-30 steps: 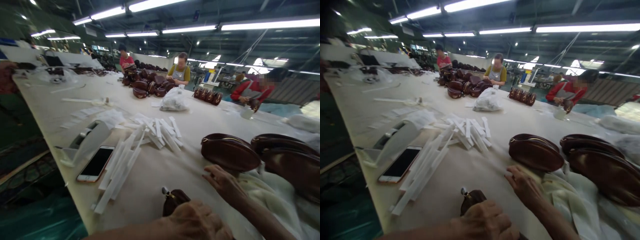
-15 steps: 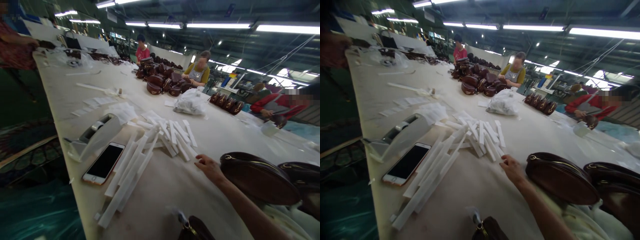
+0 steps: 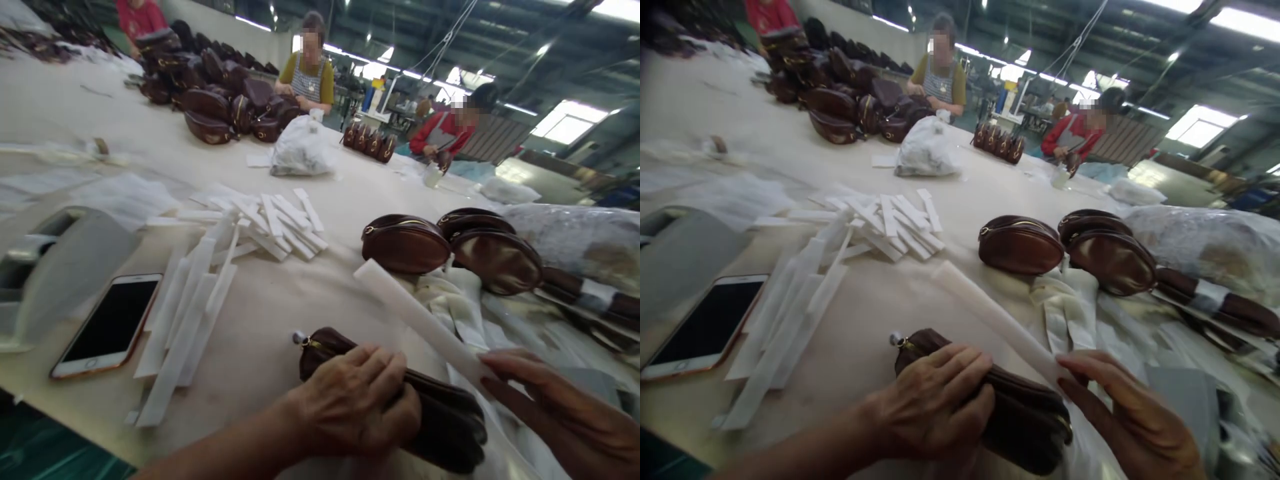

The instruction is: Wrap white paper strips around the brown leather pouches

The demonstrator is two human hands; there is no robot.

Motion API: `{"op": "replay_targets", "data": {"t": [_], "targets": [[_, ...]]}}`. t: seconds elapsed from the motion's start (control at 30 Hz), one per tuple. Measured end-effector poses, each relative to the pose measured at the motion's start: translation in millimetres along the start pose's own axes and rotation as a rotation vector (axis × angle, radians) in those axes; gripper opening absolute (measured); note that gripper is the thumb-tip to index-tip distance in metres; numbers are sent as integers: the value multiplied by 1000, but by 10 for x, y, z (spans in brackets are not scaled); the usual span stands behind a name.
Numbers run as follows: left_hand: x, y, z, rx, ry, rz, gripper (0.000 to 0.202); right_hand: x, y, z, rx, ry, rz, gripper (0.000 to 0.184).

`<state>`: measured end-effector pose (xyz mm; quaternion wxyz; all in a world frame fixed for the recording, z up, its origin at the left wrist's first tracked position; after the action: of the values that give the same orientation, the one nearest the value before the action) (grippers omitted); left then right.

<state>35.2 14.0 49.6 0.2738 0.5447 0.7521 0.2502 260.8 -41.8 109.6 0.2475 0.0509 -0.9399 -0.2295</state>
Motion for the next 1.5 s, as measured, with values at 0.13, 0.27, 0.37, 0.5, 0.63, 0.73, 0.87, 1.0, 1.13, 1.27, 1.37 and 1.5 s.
{"op": "replay_targets", "data": {"t": [0.13,0.27,0.37,0.5,0.63,0.73,0.87,1.0,1.13,1.27,1.37,1.5], "targets": [[-65,8,-19,-101,77,28,16,11,-150,-3,111,151,-250,15],[-121,-28,-15,-249,201,45,14,-67,-265,23,155,158,-365,21],[-137,-15,-4,-189,219,36,20,-120,-305,11,245,137,-402,30],[-133,7,-1,-107,178,48,15,-136,-301,-15,302,136,-407,31],[-111,-14,17,-65,172,44,26,-113,-303,37,292,128,-386,27],[-106,-16,36,-10,167,26,30,-109,-340,107,245,113,-385,24],[-102,44,58,69,129,-51,22,-122,-457,186,183,103,-394,23],[-92,128,80,171,163,-28,17,-139,-580,194,160,150,-341,28],[-77,145,76,88,122,2,15,-426,-524,194,206,151,15,24],[-85,108,93,-28,98,-8,16,-1106,-285,270,113,-171,567,34],[-95,80,112,-72,107,-24,18,-1555,-57,383,105,-311,723,38],[-78,52,152,-134,155,-11,20,-1862,170,475,183,-389,887,38]]}}
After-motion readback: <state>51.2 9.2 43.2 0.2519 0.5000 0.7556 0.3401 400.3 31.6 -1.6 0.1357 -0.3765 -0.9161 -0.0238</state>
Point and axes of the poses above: each hand's wrist, its own y-axis towards the middle knuckle, its own z-axis out of the palm, x = y × z, the point moved 2 cm from there along y, towards the middle knuckle, and after that the axes turned 6 degrees about -z, right-handed, at the moved point
